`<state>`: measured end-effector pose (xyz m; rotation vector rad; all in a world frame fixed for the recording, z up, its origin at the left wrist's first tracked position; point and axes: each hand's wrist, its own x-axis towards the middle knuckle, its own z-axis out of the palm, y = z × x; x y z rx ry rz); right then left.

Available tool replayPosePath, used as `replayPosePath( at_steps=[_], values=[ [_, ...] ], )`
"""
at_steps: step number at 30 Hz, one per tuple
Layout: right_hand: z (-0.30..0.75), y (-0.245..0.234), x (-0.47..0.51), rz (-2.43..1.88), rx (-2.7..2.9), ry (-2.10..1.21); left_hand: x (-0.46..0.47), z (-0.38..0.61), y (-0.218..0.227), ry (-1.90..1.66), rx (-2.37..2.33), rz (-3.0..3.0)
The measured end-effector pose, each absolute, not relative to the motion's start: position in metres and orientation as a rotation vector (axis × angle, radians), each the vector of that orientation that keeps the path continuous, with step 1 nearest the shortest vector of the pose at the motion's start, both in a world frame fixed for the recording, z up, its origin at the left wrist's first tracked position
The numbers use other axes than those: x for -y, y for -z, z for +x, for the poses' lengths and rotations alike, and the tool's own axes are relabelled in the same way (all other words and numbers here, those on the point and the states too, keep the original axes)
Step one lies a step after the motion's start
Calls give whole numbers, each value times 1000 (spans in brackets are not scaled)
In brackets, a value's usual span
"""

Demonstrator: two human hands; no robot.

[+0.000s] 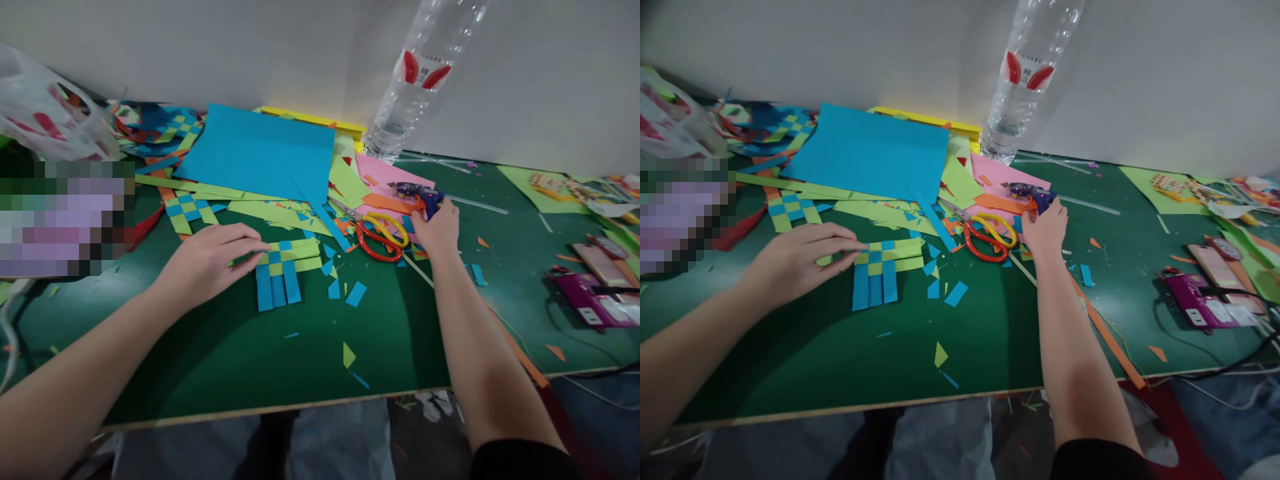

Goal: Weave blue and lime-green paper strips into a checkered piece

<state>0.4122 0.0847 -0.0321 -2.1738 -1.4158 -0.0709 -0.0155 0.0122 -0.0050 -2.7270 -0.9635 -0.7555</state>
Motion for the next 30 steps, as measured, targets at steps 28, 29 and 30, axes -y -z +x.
replayPosePath(
  at_steps=[28,29,30],
  values=[
    [347,-10,-36,-1937,2268,-18,-12,-15,4,658,1130,-2804],
    [348,-11,-34,-1959,2269,-1,-12,-15,5,659,1135,-2809],
    [348,-13,-33,-1981,2271,6,-12,-15,5,656,1143,-2814]
  ],
)
